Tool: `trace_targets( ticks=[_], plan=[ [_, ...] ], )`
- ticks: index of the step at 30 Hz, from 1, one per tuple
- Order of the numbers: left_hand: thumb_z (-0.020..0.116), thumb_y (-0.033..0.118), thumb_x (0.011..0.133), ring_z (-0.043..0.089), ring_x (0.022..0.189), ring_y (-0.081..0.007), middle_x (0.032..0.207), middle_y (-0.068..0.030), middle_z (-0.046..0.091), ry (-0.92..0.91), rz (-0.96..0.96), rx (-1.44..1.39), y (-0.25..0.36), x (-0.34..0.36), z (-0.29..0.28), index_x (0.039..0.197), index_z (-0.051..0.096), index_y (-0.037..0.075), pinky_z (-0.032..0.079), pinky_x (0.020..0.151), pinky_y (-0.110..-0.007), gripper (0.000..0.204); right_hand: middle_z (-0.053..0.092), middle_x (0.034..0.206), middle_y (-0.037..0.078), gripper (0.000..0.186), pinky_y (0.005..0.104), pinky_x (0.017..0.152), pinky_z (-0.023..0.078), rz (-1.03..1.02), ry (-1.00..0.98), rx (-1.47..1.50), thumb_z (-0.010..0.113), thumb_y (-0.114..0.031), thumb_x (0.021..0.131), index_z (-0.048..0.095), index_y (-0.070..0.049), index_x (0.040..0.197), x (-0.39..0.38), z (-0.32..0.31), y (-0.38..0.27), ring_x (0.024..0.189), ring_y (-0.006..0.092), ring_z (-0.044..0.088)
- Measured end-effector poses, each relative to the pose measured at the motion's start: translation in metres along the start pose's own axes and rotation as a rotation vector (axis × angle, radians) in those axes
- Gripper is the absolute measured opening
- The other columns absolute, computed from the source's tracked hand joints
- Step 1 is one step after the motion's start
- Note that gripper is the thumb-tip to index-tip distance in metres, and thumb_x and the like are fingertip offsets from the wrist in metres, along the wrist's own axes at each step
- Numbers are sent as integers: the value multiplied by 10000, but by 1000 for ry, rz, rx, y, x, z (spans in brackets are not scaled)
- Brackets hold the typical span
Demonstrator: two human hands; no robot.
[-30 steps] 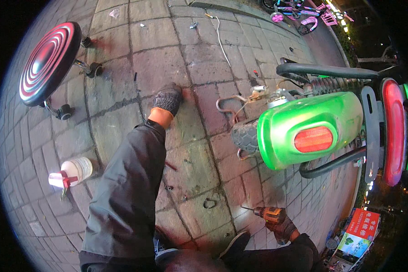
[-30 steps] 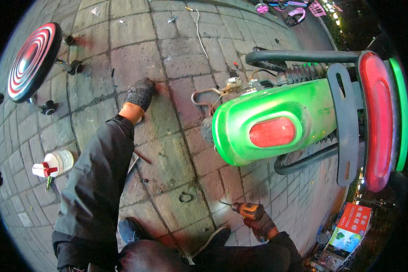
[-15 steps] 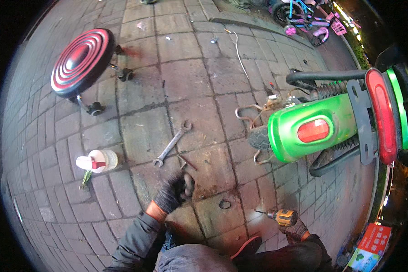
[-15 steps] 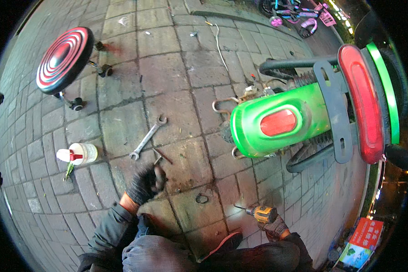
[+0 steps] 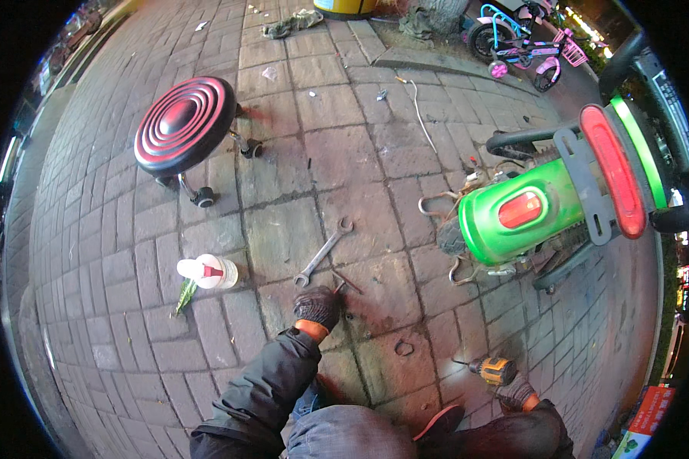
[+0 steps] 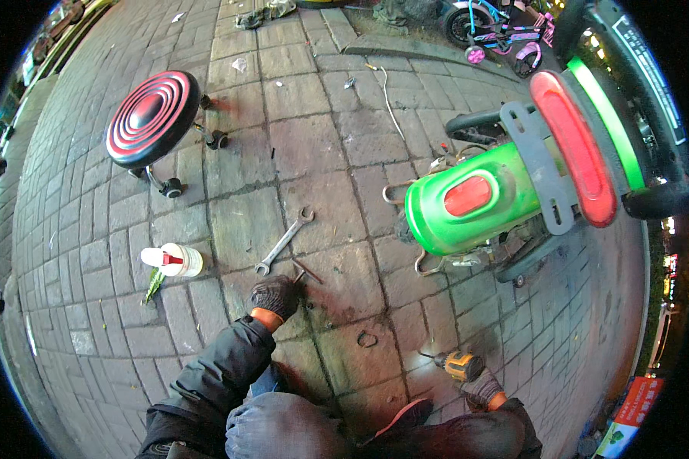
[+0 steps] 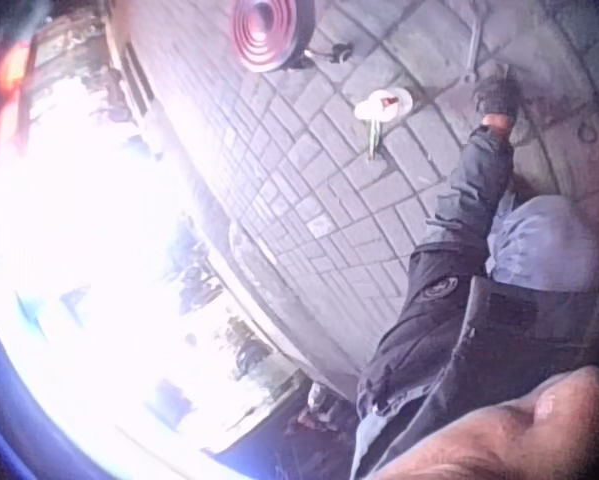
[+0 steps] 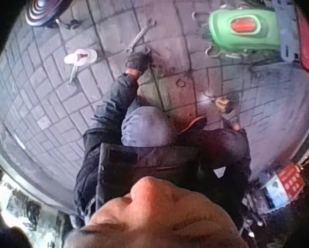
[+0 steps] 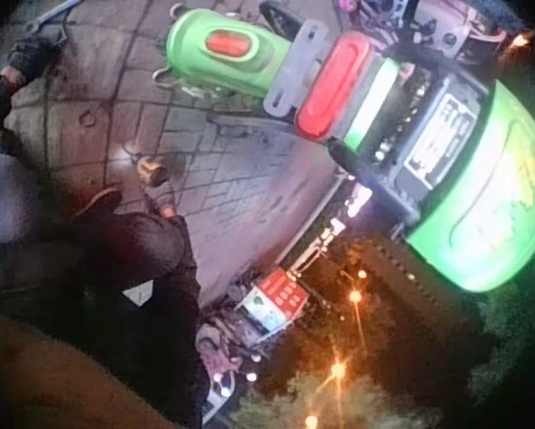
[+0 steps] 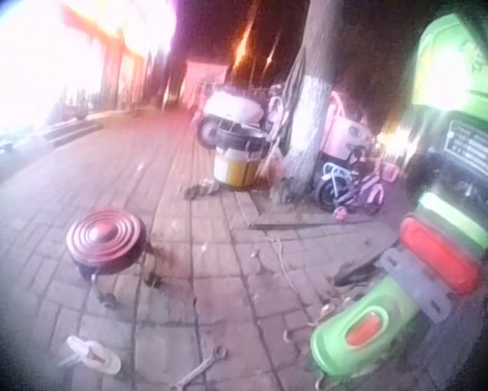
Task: The person repairs a green electric scooter on a sidewalk at night. They use a cordless drill and wrench to remove and reattach bolts on the rear suspension and frame, retrieve a bolt from a parts bin, and apply lubricant to the mechanism.
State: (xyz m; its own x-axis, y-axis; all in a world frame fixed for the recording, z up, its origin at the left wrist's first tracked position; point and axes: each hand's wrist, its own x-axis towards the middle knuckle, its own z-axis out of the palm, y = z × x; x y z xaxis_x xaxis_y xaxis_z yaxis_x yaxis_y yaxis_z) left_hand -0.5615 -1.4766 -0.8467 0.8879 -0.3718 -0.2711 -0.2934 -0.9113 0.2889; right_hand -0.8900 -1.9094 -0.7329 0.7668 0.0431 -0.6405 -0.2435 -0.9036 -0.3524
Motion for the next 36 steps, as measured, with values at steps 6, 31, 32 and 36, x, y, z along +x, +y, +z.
trace_targets(
  ticks=[6,31,32,36],
  plan=[
    [530,386,905,637,809,-454,827,-261,655,-4,40,-408,-7,20,-26,916,645,13,511,710,-497,391,626,1207,119,695,380,932,490,361,30,595,786,-302,745,479,-63,1321,-5,-1,-9,1068,274,617],
    [569,508,859,674,795,-308,853,-176,711,-499,123,-361,0,14,-29,920,735,48,514,770,-427,493,640,1141,208,752,482,825,513,458,-77,-227,685,-460,763,457,-62,1359,61,81,46,1026,384,624],
    [582,438,875,665,750,-262,839,-158,716,-569,47,-616,5,6,-29,898,735,34,511,760,-404,434,648,1119,218,734,476,827,511,423,-78,-213,693,-461,750,489,-64,1332,60,75,40,1020,391,625],
    [555,169,906,538,658,-172,754,-27,569,-916,-64,-1689,41,-10,-49,938,612,54,452,610,-300,133,656,1132,205,693,430,892,486,348,306,379,708,-453,762,526,-85,1320,49,62,23,1041,385,617]
  ],
)
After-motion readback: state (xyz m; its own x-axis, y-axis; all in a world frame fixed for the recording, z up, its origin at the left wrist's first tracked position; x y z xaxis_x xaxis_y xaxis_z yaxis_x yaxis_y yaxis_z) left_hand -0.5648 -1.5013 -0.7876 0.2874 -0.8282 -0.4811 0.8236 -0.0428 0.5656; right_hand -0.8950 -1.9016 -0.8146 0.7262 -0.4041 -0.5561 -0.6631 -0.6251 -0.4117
